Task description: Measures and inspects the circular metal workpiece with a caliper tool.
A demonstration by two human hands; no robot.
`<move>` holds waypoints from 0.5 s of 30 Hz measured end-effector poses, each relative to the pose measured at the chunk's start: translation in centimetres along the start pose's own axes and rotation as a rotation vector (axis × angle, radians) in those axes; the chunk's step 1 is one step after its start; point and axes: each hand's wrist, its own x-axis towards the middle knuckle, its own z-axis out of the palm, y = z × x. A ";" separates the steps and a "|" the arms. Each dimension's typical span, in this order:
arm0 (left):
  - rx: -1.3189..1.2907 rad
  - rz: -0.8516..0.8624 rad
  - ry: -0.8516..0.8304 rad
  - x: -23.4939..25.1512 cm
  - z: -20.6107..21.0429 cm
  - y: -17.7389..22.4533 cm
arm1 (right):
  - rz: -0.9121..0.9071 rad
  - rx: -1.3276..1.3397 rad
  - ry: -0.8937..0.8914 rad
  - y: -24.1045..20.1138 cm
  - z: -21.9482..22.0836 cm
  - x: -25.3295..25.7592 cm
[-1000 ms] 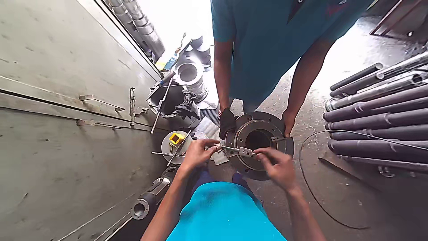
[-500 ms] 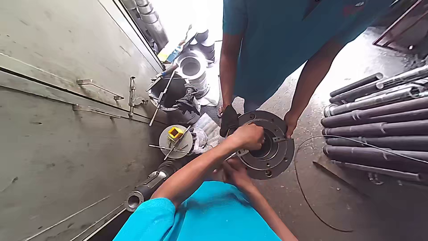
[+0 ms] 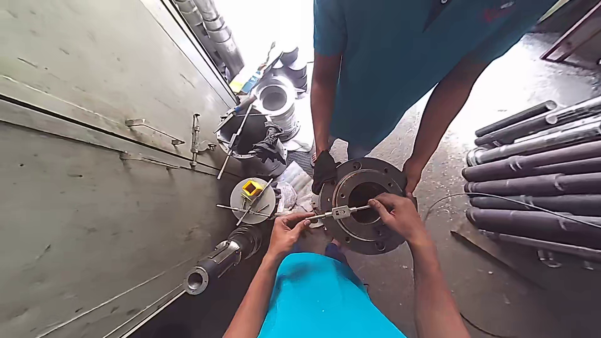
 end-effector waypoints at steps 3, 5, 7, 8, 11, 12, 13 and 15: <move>0.011 0.141 0.114 2.5 1.0 -1.0 | 0.068 -0.047 -0.055 -1.5 0.6 -2.7; 0.093 0.138 0.075 6.3 2.5 0.6 | 0.099 -0.075 -0.071 -4.1 1.9 -5.6; 0.166 0.117 -0.140 11.3 4.8 3.1 | 0.080 -0.069 -0.073 -7.4 4.7 -7.4; 0.199 0.107 -0.262 13.6 6.0 3.5 | 0.078 -0.066 -0.054 -8.8 6.2 -8.0; 0.236 0.067 -0.446 16.5 6.1 4.2 | 0.100 -0.038 -0.040 -9.0 7.2 -7.6; 0.243 0.080 -0.423 16.0 5.0 4.2 | 0.115 -0.033 -0.093 -8.2 6.3 -7.3; 0.255 0.090 -0.377 14.8 3.8 4.2 | 0.133 -0.041 -0.137 -7.3 5.1 -7.4; 0.317 0.127 -0.250 11.5 1.2 4.1 | 0.161 -0.072 -0.156 -5.0 2.3 -6.7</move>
